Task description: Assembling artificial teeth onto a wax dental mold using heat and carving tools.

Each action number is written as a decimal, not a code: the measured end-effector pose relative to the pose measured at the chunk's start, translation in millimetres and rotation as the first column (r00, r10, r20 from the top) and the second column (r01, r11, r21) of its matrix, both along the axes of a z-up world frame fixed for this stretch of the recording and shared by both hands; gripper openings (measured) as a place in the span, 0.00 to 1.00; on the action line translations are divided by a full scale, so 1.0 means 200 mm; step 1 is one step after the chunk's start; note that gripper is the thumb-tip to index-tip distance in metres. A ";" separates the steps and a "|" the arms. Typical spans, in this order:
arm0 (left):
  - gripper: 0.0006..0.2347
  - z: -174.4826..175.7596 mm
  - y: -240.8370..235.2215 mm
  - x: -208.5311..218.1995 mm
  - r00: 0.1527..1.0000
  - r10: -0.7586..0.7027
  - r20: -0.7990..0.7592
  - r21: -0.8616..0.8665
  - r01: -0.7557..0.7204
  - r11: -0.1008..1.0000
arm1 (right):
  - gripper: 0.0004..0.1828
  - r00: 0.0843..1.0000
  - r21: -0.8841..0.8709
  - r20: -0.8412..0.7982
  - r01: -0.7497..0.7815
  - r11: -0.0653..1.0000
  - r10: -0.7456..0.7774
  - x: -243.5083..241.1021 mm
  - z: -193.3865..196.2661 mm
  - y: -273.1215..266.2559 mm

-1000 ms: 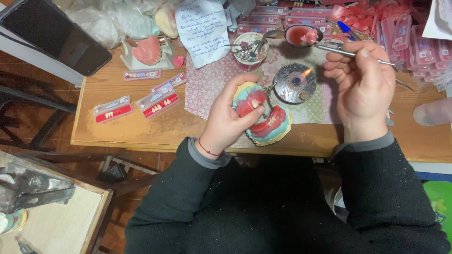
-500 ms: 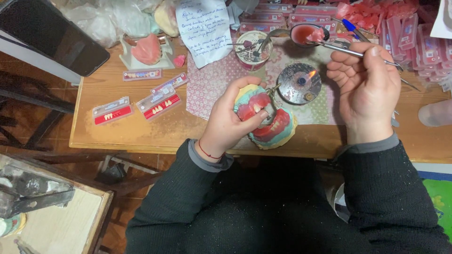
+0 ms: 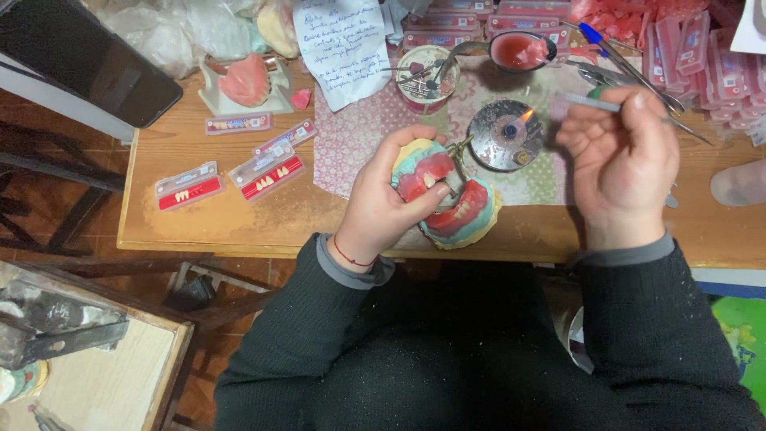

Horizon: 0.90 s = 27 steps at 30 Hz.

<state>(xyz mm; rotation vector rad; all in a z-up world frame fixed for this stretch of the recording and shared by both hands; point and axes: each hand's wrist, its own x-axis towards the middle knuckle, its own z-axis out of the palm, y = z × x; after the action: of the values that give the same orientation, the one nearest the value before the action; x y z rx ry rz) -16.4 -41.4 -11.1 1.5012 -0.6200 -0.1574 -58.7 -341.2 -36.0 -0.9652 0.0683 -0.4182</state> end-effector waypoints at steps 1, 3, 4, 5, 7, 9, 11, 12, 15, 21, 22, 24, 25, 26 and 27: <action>0.24 0.00 0.00 0.00 1.000 -0.002 -0.026 -0.019 0.001 1.000 | 0.13 1.000 0.013 -0.019 0.002 1.000 -0.002 -0.02 -0.03 0.00; 0.24 -0.01 0.01 -0.01 0.999 -0.002 -0.054 -0.037 0.000 0.999 | 0.12 0.999 0.027 -0.038 0.003 1.000 -0.002 -0.05 -0.06 0.01; 0.24 -0.02 0.01 -0.01 0.999 0.006 -0.052 -0.040 -0.008 0.999 | 0.13 0.998 0.048 -0.067 -0.002 0.999 0.005 -0.06 -0.07 0.01; 0.24 -0.02 0.01 -0.01 0.999 0.013 -0.052 -0.042 -0.015 0.999 | 0.14 0.995 0.072 -0.097 -0.004 0.997 0.011 -0.08 -0.09 0.02; 0.24 -0.03 0.01 -0.02 0.998 0.008 -0.059 -0.053 -0.012 0.999 | 0.14 0.995 0.061 -0.096 0.005 0.998 0.001 -0.08 -0.10 0.02; 0.23 -0.03 0.01 -0.01 0.998 0.005 -0.062 -0.064 -0.009 0.998 | 0.14 0.996 0.050 -0.091 0.011 0.999 -0.007 -0.09 -0.10 0.02; 0.23 -0.02 0.02 -0.02 0.999 0.014 -0.046 -0.051 -0.016 0.999 | 0.14 0.997 0.043 -0.073 0.007 0.999 -0.004 -0.09 -0.10 0.02; 0.23 -0.02 0.02 -0.02 0.999 0.017 -0.047 -0.050 -0.019 0.999 | 0.14 0.997 0.044 -0.074 0.004 0.999 -0.001 -0.09 -0.10 0.02; 0.23 -0.01 0.02 -0.02 0.996 0.038 0.084 0.005 -0.039 0.999 | 0.13 0.999 0.046 -0.053 -0.002 0.999 0.005 -0.09 -0.10 0.02; 0.23 -0.01 0.02 -0.02 0.997 0.045 0.059 0.022 -0.047 0.999 | 0.12 0.999 0.017 -0.046 -0.006 1.000 0.007 -0.10 -0.11 0.00; 0.23 -0.01 0.02 -0.02 0.996 0.047 0.069 0.025 -0.049 0.999 | 0.12 0.999 0.013 -0.052 0.001 1.000 0.000 -0.10 -0.12 0.00; 0.23 -0.01 0.03 -0.02 0.995 0.059 0.074 0.032 -0.061 0.998 | 0.12 0.998 0.014 -0.064 -0.003 1.000 0.004 -0.11 -0.12 0.01; 0.23 0.00 0.03 -0.02 0.993 0.059 0.104 0.043 -0.063 0.997 | 0.12 0.998 0.009 -0.066 0.010 1.000 -0.010 -0.10 -0.13 0.01; 0.23 0.00 0.04 -0.01 0.989 0.058 0.133 0.054 -0.065 0.996 | 0.12 0.997 0.005 -0.068 0.024 1.000 -0.023 -0.10 -0.13 0.02; 0.23 0.00 0.04 -0.01 0.989 0.065 0.132 0.055 -0.073 0.996 | 0.12 0.997 0.005 -0.069 0.016 1.000 -0.016 -0.11 -0.11 0.05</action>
<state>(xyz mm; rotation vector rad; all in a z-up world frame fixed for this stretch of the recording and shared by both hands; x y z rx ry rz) -18.9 -33.1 -11.8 1.5977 -0.6711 -0.0246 -80.0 -331.4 -57.4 -0.9738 0.1398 -0.3989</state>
